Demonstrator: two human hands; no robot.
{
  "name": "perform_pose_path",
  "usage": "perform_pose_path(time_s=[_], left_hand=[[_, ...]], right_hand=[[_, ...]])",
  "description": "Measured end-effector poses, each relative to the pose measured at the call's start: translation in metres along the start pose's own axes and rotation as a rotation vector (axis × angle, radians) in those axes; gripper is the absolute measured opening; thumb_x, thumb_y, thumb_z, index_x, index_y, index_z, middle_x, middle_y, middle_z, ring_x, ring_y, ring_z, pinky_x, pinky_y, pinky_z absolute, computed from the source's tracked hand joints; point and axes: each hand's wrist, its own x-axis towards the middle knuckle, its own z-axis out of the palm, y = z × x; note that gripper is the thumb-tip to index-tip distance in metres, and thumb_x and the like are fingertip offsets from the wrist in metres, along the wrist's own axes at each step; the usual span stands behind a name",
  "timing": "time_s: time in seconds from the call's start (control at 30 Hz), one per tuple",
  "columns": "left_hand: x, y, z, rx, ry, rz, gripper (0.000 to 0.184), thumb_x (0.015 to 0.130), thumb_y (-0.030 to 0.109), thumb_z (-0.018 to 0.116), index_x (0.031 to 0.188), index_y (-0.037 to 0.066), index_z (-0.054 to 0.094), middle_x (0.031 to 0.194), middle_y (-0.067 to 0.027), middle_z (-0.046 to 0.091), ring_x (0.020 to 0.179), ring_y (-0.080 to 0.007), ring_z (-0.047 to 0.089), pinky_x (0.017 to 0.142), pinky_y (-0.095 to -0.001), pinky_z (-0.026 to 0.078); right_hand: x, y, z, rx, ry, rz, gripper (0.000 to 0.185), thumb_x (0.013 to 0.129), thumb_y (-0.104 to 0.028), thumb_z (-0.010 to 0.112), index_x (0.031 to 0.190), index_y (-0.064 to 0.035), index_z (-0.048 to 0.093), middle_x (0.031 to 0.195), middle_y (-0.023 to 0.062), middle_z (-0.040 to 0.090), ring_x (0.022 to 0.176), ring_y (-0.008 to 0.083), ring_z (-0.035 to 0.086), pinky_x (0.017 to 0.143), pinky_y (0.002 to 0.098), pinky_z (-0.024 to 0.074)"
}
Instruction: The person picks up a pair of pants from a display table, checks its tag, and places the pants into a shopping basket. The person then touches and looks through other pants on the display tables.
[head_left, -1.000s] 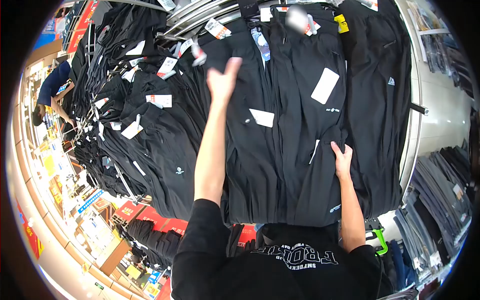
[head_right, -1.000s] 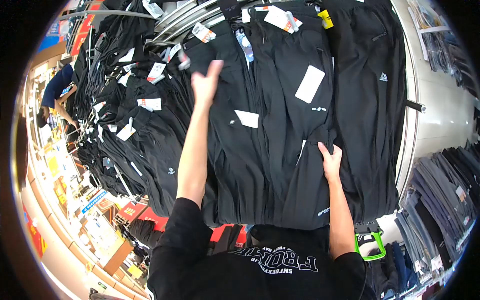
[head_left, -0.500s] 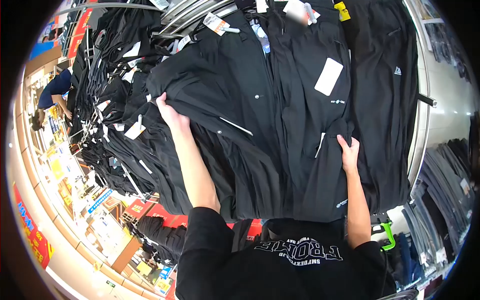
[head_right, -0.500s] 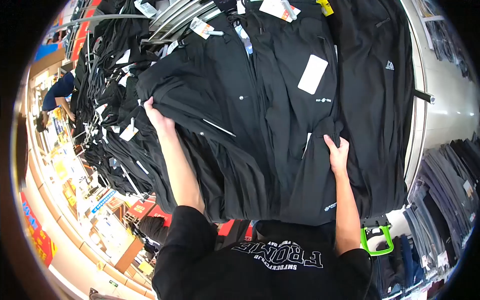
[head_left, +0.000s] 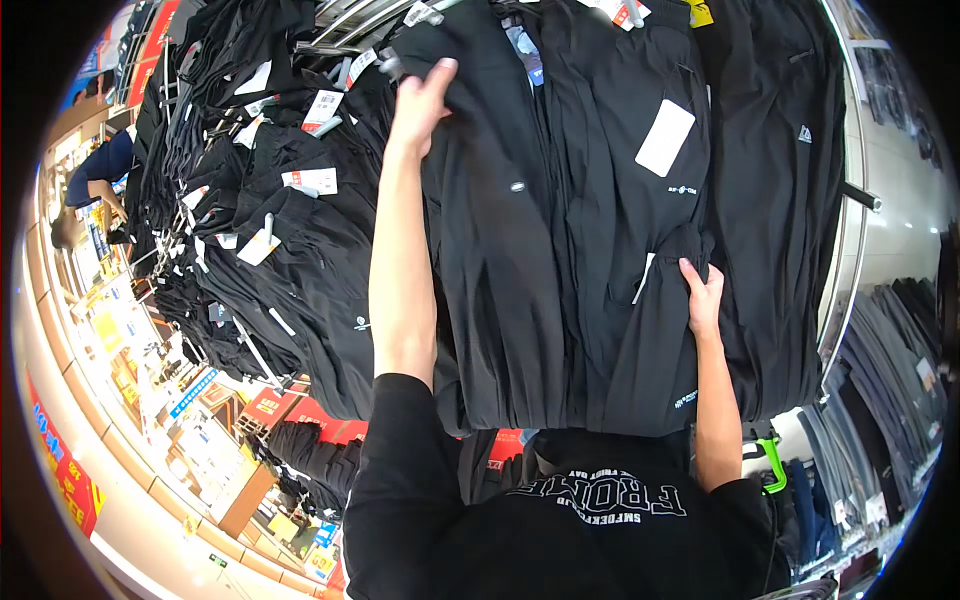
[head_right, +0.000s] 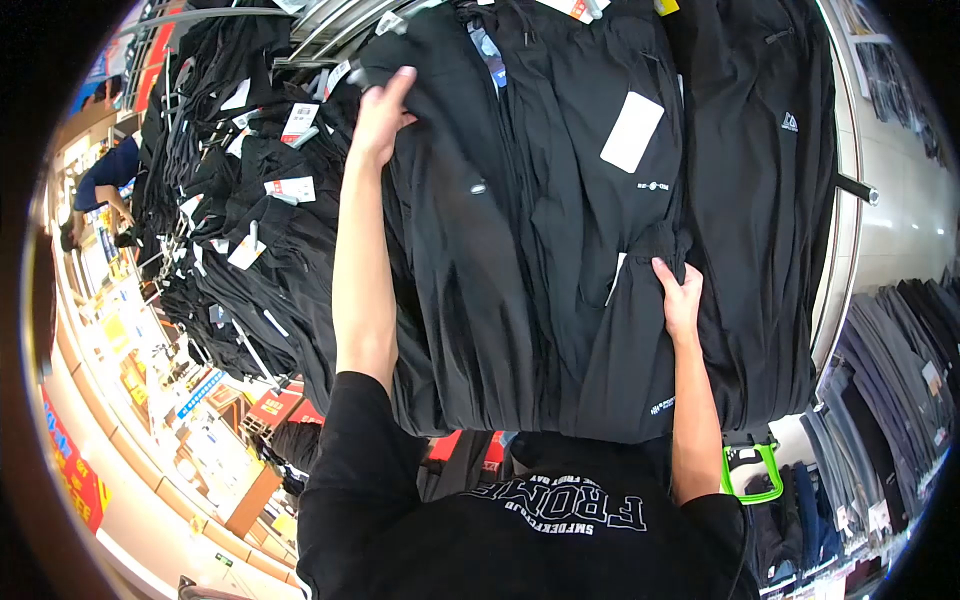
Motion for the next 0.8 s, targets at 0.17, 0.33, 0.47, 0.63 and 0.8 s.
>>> perform_pose_path(time_s=[0.17, 0.33, 0.47, 0.63, 0.8], left_hand=[[-0.050, 0.001, 0.017, 0.417, 0.237, 0.193, 0.051, 0.076, 0.046, 0.074, 0.088, -0.003, 0.060, 0.069, -0.0075, 0.061, 0.064, -0.0150, 0.058, 0.064, -0.0293, 0.048], [-0.116, -0.049, 0.031, 0.557, 0.084, 0.104, 0.045, 0.078, 0.042, 0.073, 0.085, 0.000, 0.058, 0.071, -0.0062, 0.058, 0.063, -0.0141, 0.053, 0.062, -0.0285, 0.046], [-0.121, -0.082, 0.036, 0.663, 0.133, 0.345, 0.033, 0.080, 0.028, 0.071, 0.080, 0.001, 0.053, 0.070, -0.0061, 0.049, 0.061, -0.0159, 0.047, 0.060, -0.0305, 0.043], [-0.112, -0.109, 0.013, 0.519, 0.479, 0.575, 0.015, 0.089, 0.008, 0.049, 0.084, -0.005, 0.053, 0.078, -0.0156, 0.052, 0.070, -0.0291, 0.052, 0.067, -0.0368, 0.043], [-0.120, -0.093, 0.026, 0.600, 0.546, 0.616, 0.021, 0.090, 0.012, 0.051, 0.104, -0.003, 0.056, 0.105, -0.0166, 0.056, 0.099, -0.0321, 0.052, 0.089, -0.0397, 0.040]], right_hand=[[0.002, 0.007, -0.004, -0.032, -0.003, -0.030, 0.019, 0.085, -0.016, 0.065, 0.081, 0.0022, 0.067, 0.077, -0.0002, 0.064, 0.069, 0.0070, 0.054, 0.066, 0.0239, 0.0433], [0.001, 0.001, -0.001, -0.015, -0.001, -0.020, 0.020, 0.085, -0.016, 0.065, 0.080, 0.0033, 0.066, 0.077, -0.0002, 0.064, 0.069, 0.0077, 0.053, 0.067, 0.0246, 0.0428], [0.004, 0.008, -0.005, -0.035, -0.006, -0.035, 0.020, 0.085, -0.016, 0.065, 0.079, 0.0034, 0.065, 0.077, -0.0006, 0.064, 0.068, 0.0077, 0.052, 0.067, 0.0249, 0.0426], [0.003, 0.009, -0.005, -0.013, -0.038, -0.033, 0.015, 0.086, -0.015, 0.065, 0.078, -0.0025, 0.065, 0.076, -0.0041, 0.061, 0.066, 0.0042, 0.051, 0.062, 0.0220, 0.0406], [0.001, 0.004, 0.001, 0.067, 0.011, -0.014, 0.018, 0.085, -0.014, 0.067, 0.090, 0.0031, 0.069, 0.083, 0.0013, 0.067, 0.074, 0.0072, 0.059, 0.069, 0.0226, 0.0461]])
